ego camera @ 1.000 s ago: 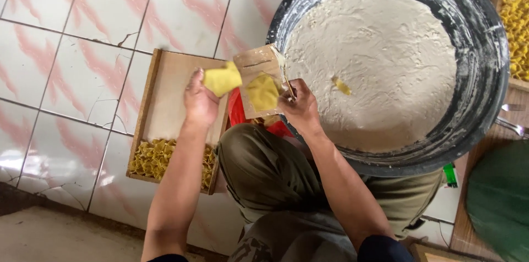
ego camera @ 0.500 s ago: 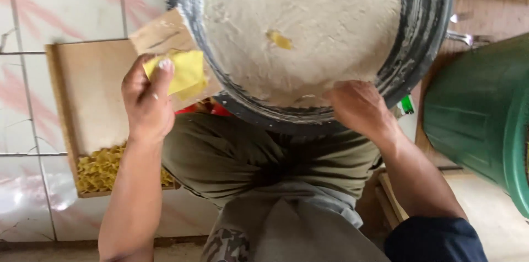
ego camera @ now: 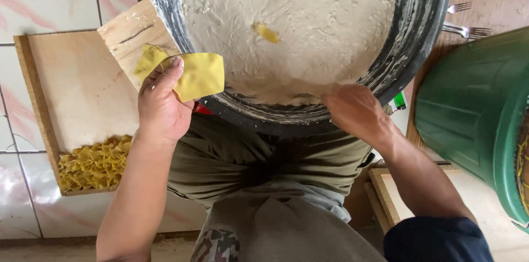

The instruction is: The person sits on the floor and repeatedly scoops a white filling from a large bowl using a fork, places it onto small yellow dough squares, folds them into triangular dumplings, and arranges them in a wooden tray.

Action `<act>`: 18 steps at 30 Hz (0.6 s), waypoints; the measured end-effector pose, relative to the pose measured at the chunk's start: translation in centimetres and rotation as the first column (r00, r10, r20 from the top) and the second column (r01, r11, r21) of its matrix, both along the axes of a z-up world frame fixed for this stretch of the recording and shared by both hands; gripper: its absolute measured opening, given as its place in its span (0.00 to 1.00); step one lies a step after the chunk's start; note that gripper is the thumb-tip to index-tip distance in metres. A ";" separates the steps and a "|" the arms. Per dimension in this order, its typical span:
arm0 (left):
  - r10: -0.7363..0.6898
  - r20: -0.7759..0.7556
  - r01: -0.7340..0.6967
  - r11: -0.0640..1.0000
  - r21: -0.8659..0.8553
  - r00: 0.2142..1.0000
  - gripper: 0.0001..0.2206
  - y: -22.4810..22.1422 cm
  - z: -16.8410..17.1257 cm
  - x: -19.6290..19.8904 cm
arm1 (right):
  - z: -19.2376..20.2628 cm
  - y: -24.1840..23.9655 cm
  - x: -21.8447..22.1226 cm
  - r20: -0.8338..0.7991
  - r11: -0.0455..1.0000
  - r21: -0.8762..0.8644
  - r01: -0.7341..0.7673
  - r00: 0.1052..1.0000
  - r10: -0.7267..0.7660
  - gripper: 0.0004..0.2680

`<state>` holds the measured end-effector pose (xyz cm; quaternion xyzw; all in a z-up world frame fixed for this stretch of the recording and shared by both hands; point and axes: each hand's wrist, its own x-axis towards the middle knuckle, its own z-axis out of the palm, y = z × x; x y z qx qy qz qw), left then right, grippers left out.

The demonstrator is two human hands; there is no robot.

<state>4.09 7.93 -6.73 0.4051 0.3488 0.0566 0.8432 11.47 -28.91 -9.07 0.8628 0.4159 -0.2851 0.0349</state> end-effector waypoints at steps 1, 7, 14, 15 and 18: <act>0.002 0.000 -0.002 1.000 -0.001 1.000 0.06 0.3 -0.4 -0.1 | -0.5 -0.4 -0.1 0.000 1.000 -0.001 -0.002 1.000 0.002 0.10; 0.096 -0.016 -0.097 0.995 -0.019 0.995 0.10 -0.3 1.0 -0.5 | 1.0 -0.3 3.3 -0.441 0.940 0.056 0.338 0.852 -0.280 0.10; 0.061 0.015 -0.057 0.979 -0.193 0.998 0.10 -5.2 -2.0 0.4 | 1.8 -1.0 1.4 -0.742 0.532 0.421 0.735 0.616 -0.265 0.13; 0.024 0.006 -0.022 0.971 -0.239 1.000 0.10 -6.4 -2.0 1.1 | 2.0 -0.6 0.9 -0.712 0.450 0.541 0.710 0.672 -0.205 0.14; 0.053 -0.048 -0.067 0.924 -0.376 0.997 0.14 -9.7 -0.9 3.2 | 1.2 1.8 -1.5 -0.598 0.257 0.718 0.646 0.763 -0.245 0.14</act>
